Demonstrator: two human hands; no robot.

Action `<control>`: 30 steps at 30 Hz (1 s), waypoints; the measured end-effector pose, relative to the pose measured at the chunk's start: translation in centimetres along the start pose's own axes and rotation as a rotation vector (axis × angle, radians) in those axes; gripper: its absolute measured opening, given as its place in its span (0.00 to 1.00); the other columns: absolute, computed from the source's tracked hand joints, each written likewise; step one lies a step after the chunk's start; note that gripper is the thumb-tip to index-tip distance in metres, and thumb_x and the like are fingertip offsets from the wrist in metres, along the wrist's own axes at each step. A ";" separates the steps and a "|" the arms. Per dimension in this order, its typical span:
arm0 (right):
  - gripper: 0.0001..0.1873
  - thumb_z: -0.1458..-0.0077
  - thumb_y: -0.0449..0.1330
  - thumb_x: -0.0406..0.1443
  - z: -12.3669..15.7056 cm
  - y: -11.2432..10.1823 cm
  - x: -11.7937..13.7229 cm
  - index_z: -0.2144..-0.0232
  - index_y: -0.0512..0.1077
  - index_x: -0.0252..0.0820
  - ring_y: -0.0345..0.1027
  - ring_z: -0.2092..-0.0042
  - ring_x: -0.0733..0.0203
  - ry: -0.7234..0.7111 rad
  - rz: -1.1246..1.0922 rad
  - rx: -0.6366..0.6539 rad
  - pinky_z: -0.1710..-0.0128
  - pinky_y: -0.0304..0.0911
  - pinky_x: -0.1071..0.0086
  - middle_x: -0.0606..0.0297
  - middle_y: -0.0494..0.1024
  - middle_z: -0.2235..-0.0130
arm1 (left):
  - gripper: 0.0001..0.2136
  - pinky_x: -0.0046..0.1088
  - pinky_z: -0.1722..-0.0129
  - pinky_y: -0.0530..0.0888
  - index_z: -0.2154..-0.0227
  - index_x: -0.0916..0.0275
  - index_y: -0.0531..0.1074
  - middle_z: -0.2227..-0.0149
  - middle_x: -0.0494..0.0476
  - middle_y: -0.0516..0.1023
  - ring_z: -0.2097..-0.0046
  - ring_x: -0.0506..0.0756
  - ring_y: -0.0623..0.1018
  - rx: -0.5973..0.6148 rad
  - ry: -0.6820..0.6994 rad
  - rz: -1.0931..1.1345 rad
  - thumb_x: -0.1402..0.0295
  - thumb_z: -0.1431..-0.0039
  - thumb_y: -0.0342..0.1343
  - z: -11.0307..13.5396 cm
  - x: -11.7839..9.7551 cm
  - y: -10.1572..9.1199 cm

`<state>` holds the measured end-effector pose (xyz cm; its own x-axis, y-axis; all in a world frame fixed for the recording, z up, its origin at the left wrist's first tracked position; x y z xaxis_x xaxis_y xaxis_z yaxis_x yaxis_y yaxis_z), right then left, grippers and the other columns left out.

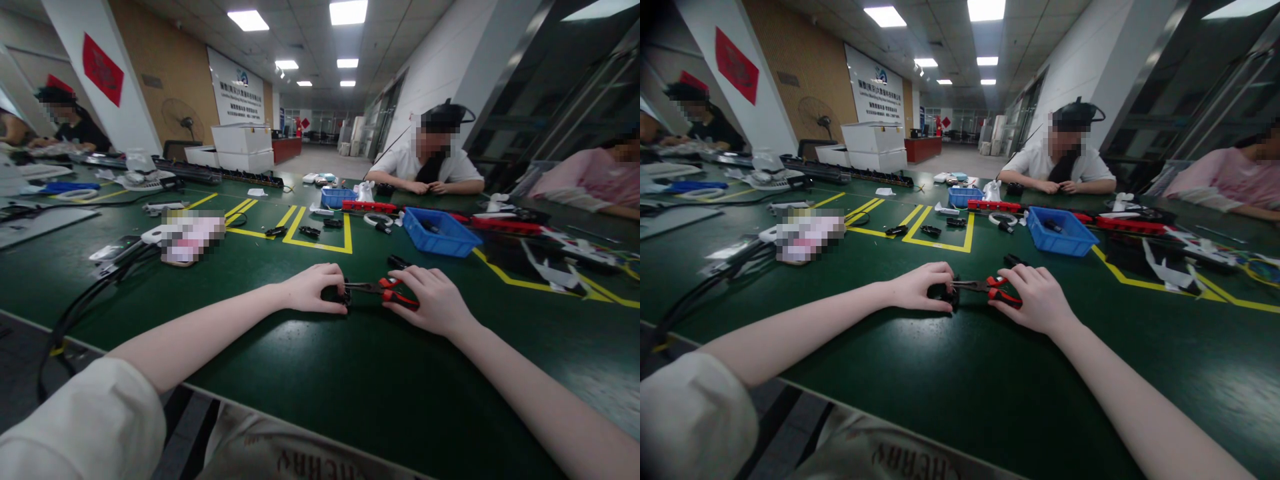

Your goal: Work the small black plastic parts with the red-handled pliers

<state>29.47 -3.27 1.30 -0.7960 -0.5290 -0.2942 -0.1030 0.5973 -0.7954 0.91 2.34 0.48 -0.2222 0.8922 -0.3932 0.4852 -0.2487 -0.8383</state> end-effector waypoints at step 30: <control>0.23 0.45 0.60 0.51 -0.3 -0.4 0.5 0.57 0.72 0.40 0.71 0.60 0.51 -0.047 -0.064 0.052 0.61 0.61 0.59 0.53 0.78 0.59 | 0.10 0.40 0.43 0.69 0.64 0.61 0.72 0.39 0.64 0.66 0.40 0.62 0.70 0.045 -0.029 0.086 0.60 0.42 0.62 0.3 -0.4 -0.2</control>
Point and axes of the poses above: each hand's wrist, its own z-axis away from the middle knuckle, its own y-axis out of the palm, x = y × z, the point moved 1 cm from there along -z, towards the middle knuckle
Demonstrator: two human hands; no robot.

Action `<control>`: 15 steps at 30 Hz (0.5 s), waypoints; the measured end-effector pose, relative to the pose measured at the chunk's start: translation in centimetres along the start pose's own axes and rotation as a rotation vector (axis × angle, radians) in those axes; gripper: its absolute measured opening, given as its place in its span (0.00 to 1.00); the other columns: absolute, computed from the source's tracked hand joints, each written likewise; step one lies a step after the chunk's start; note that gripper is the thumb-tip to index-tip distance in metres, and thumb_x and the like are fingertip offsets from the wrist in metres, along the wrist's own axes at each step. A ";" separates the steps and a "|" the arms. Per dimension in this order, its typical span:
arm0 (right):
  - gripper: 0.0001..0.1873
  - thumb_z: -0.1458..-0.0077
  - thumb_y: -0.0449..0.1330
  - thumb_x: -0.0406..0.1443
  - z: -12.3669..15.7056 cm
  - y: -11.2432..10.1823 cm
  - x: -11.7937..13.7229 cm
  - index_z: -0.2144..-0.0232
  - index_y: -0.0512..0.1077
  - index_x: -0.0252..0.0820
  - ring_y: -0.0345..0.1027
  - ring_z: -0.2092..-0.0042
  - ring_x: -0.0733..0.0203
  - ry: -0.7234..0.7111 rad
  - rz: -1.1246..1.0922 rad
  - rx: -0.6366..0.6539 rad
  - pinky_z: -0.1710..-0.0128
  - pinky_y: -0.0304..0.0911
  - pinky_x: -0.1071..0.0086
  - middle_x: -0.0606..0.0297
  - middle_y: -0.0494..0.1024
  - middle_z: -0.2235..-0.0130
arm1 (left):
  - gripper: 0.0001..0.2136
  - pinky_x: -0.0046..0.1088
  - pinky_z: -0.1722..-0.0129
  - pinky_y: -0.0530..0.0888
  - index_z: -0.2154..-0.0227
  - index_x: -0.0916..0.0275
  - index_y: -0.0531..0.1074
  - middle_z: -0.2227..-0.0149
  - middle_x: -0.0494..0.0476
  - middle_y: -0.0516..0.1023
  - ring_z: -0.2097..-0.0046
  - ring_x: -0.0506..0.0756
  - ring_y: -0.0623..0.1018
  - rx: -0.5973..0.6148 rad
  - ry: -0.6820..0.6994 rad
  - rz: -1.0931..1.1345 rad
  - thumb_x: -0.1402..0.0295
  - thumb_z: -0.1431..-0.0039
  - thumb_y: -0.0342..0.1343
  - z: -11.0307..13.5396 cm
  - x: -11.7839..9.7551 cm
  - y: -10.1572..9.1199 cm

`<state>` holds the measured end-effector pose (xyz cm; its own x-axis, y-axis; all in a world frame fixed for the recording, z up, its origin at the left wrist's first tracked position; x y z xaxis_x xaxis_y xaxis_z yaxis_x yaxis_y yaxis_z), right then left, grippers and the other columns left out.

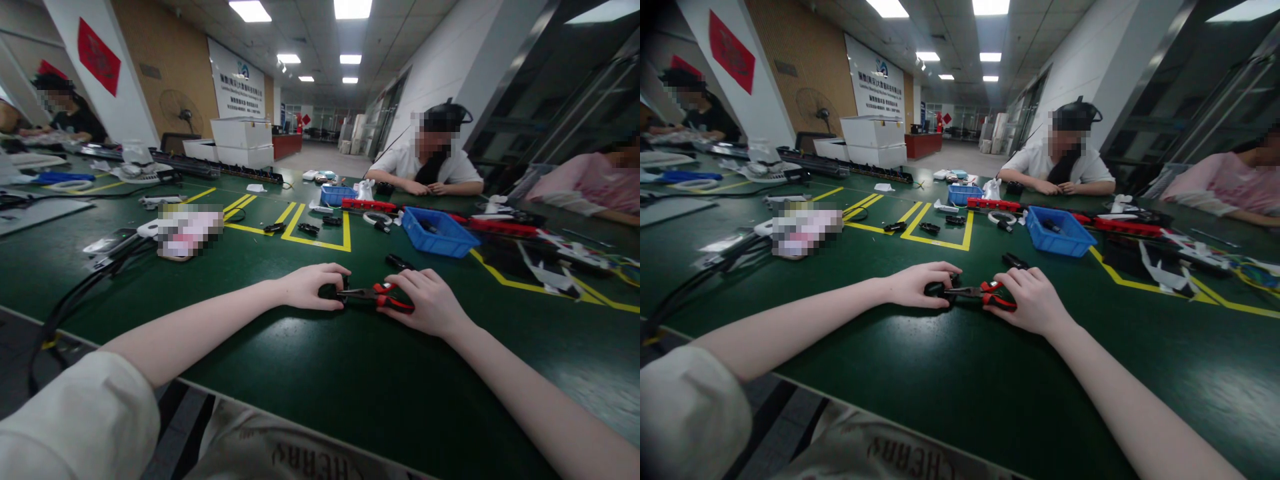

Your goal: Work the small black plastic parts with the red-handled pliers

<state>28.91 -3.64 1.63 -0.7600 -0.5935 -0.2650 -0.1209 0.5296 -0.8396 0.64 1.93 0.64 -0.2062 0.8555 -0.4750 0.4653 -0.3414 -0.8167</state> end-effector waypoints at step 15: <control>0.21 0.44 0.60 0.49 -0.1 0.0 0.2 0.57 0.72 0.40 0.71 0.61 0.53 -0.014 0.011 -0.004 0.62 0.60 0.60 0.54 0.78 0.60 | 0.33 0.40 0.47 0.70 0.42 0.61 0.64 0.45 0.64 0.73 0.46 0.62 0.75 -0.015 -0.086 -0.062 0.53 0.47 0.66 -0.1 -0.1 0.2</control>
Point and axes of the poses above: each hand's wrist, its own z-axis away from the middle knuckle, its own y-axis out of the palm, x = y × z, the point moved 1 cm from there along -z, towards the middle knuckle
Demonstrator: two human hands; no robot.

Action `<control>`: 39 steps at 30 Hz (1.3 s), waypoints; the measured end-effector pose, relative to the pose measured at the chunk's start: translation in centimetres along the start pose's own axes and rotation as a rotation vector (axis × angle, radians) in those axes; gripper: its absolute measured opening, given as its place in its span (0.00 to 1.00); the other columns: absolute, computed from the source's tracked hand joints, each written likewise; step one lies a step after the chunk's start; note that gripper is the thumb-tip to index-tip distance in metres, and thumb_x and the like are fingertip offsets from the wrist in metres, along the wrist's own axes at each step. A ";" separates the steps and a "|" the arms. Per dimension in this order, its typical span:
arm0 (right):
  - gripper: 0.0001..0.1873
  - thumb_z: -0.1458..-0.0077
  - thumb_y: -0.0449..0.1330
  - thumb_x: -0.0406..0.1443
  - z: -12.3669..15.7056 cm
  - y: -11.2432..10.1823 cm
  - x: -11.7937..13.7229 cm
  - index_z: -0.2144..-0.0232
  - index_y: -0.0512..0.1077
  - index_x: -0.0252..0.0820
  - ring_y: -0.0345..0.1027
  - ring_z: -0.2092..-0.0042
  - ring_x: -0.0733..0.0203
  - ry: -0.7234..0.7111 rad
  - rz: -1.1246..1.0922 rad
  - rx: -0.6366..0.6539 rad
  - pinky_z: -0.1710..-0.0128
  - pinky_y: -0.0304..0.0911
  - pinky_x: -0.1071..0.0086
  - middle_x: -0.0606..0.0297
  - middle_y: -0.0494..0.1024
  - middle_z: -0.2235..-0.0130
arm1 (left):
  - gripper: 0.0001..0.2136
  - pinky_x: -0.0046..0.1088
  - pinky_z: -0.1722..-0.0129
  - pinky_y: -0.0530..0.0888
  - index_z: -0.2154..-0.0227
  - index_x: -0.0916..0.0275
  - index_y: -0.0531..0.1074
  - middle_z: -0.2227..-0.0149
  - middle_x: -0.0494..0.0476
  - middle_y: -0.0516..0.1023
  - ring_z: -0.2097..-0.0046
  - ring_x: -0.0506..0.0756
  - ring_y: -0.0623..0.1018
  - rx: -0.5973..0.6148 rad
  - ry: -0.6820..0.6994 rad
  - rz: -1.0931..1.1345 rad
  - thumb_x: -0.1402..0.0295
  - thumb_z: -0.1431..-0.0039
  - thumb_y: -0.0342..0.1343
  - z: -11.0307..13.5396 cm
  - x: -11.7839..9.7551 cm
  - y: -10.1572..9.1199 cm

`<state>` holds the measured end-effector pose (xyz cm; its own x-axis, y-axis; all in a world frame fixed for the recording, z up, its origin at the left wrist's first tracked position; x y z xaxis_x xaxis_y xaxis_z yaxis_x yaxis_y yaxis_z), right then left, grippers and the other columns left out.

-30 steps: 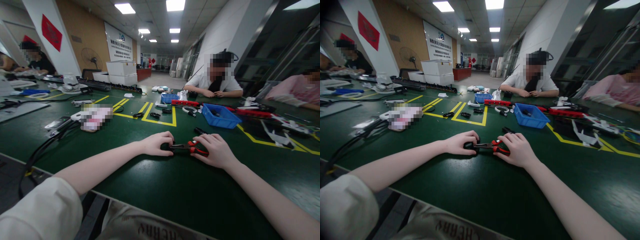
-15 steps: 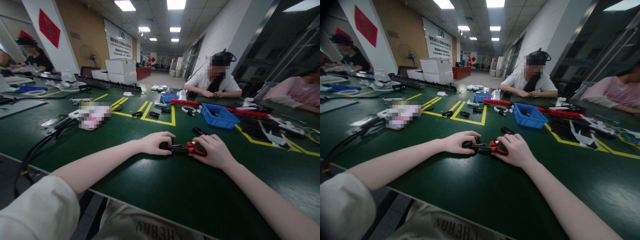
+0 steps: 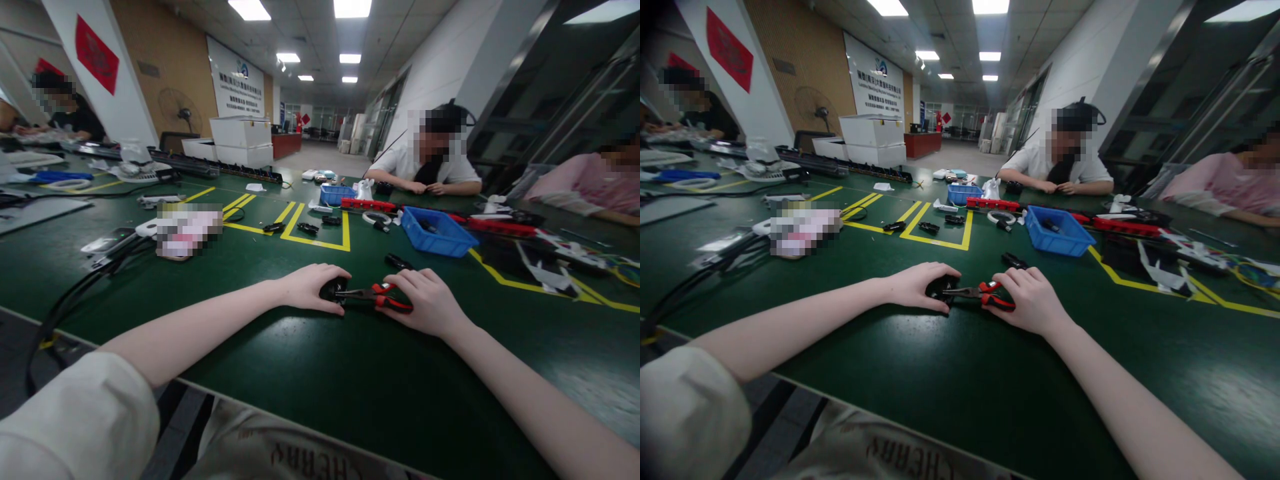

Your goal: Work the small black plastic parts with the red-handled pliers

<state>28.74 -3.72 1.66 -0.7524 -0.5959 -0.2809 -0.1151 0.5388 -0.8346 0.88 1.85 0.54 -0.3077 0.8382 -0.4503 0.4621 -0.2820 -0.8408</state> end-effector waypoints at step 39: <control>0.22 0.46 0.61 0.50 0.0 -0.1 0.0 0.57 0.72 0.39 0.71 0.64 0.54 -0.039 -0.041 0.011 0.63 0.61 0.60 0.55 0.79 0.61 | 0.27 0.36 0.52 0.72 0.48 0.64 0.73 0.51 0.63 0.79 0.51 0.61 0.78 -0.051 0.087 -0.141 0.50 0.45 0.62 -0.1 -0.6 0.0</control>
Point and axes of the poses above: each hand's wrist, its own z-axis away from the middle knuckle, its own y-axis out of the palm, x = y × z, the point moved 1 cm from there along -z, towards the middle knuckle
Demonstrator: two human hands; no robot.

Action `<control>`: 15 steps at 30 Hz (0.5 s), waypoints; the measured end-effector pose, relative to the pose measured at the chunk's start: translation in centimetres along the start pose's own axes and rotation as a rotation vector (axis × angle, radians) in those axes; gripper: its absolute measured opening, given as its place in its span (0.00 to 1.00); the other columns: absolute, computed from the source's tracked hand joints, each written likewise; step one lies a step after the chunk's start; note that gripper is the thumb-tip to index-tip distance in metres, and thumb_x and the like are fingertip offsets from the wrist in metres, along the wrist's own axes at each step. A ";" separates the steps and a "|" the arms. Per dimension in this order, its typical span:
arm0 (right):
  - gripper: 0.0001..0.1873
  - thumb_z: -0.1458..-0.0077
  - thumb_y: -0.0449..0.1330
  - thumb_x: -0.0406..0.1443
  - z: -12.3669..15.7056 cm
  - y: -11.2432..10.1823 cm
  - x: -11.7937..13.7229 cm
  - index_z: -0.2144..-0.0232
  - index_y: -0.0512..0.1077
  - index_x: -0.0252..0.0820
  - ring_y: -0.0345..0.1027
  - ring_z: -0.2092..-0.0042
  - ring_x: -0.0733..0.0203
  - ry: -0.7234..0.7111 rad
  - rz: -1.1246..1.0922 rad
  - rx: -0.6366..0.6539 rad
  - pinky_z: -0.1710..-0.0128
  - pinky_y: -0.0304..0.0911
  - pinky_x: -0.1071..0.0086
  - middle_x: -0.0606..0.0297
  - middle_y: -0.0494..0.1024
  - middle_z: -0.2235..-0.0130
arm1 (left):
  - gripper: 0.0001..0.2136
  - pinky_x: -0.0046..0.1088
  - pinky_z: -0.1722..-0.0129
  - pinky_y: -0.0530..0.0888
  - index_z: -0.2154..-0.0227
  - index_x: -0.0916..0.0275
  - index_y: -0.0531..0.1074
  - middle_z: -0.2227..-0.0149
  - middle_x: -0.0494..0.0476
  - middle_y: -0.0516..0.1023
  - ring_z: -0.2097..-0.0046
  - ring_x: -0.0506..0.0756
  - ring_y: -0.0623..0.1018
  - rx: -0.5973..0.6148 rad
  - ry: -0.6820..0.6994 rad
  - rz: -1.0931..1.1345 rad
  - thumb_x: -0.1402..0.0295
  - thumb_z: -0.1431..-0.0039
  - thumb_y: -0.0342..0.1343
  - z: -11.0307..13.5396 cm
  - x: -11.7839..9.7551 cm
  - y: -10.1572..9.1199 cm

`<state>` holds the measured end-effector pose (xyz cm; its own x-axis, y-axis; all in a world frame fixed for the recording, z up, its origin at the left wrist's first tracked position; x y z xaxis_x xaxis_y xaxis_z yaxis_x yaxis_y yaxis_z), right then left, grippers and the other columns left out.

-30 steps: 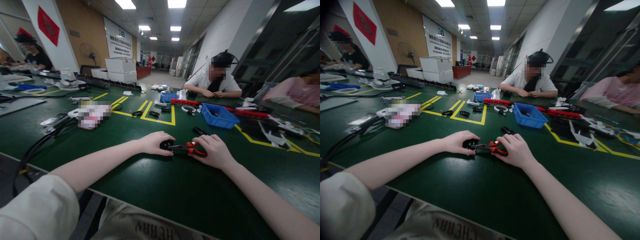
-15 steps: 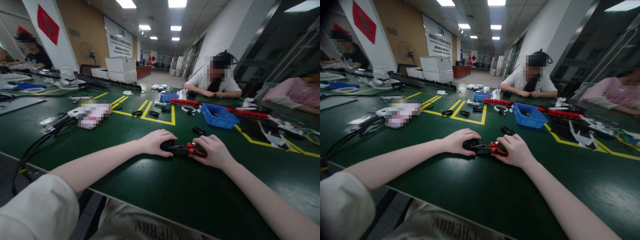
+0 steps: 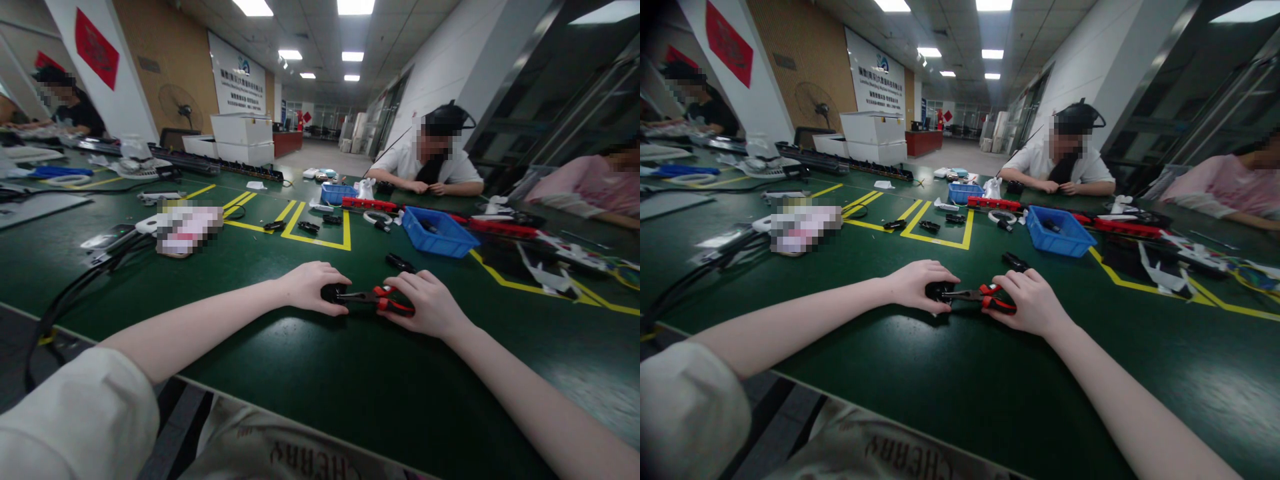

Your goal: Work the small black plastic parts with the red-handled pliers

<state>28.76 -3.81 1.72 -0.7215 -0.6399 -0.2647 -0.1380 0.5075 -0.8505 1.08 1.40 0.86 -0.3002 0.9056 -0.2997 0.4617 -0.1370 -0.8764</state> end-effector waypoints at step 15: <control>0.22 0.45 0.60 0.51 0.1 0.6 -0.4 0.57 0.71 0.41 0.71 0.65 0.57 0.022 -0.061 0.074 0.62 0.60 0.61 0.57 0.80 0.62 | 0.26 0.35 0.52 0.72 0.48 0.64 0.72 0.51 0.62 0.79 0.51 0.60 0.77 0.026 0.014 -0.016 0.49 0.43 0.60 0.0 0.2 0.1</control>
<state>29.07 -3.29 1.27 -0.7279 -0.6551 -0.2024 -0.1323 0.4237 -0.8961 1.10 1.56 0.76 -0.2954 0.9135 -0.2799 0.4350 -0.1323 -0.8907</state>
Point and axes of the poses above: each hand's wrist, its own z-axis away from the middle knuckle, its own y-axis out of the palm, x = y × z, the point moved 1 cm from there along -z, towards the middle knuckle
